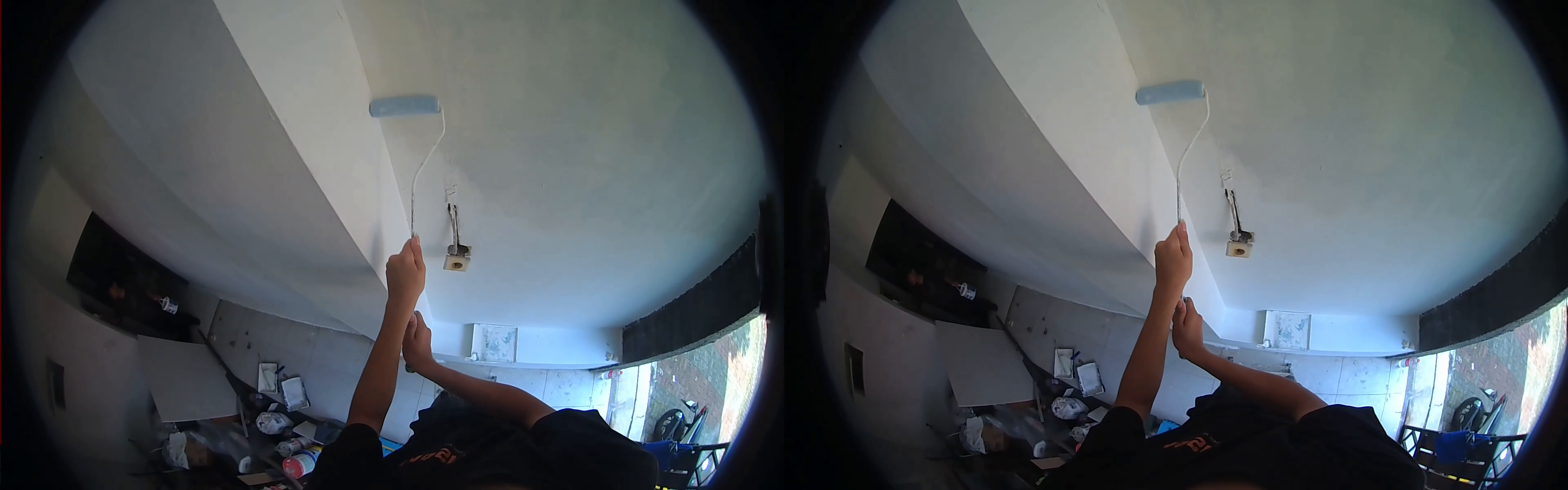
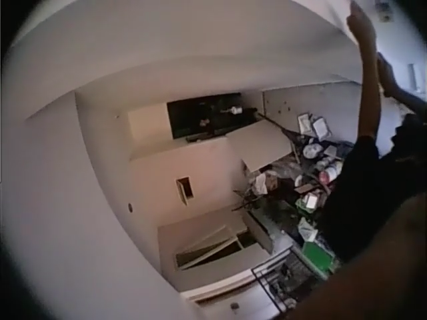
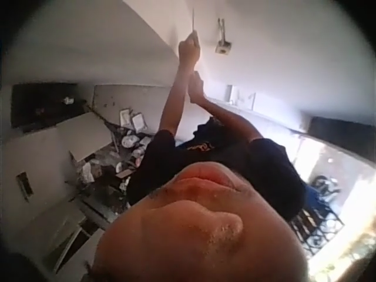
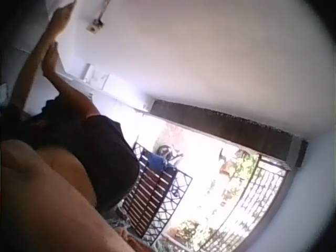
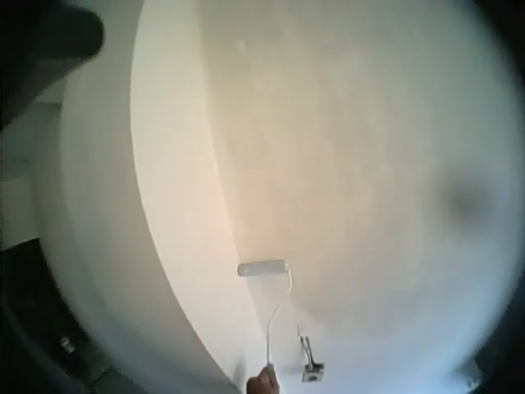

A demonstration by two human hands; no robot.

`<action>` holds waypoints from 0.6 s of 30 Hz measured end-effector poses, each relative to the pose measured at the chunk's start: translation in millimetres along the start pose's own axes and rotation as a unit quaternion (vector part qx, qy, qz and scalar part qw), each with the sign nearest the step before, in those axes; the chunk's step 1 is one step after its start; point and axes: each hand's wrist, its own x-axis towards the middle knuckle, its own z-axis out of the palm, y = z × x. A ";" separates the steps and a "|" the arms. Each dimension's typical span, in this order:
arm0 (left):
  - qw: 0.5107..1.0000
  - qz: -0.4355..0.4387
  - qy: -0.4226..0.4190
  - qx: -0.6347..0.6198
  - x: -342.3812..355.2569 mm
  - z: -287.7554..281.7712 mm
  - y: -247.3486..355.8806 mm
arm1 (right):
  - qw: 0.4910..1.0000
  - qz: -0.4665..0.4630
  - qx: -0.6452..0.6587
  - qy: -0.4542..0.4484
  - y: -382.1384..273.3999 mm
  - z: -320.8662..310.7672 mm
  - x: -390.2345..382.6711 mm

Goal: The person is painting a ceiling using a paint roller.

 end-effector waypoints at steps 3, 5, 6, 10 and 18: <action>0.999 0.030 0.022 0.003 31.5 -17.3 14.3 | 0.998 -0.029 0.058 0.009 -31.5 11.0 21.2; 0.998 0.045 0.041 0.001 45.9 -17.0 17.7 | 0.997 -0.048 0.059 0.014 -34.8 12.5 35.9; 0.998 0.046 0.042 0.001 46.2 -17.1 19.3 | 0.996 -0.063 0.059 0.019 -35.5 11.8 39.6; 0.999 0.032 0.025 -0.022 42.3 -0.7 17.5 | 0.998 -0.051 0.015 0.015 -25.6 -4.8 39.1; 0.998 0.043 0.037 -0.018 43.4 4.0 19.6 | 1.000 0.009 -0.017 0.023 -17.7 -6.2 42.8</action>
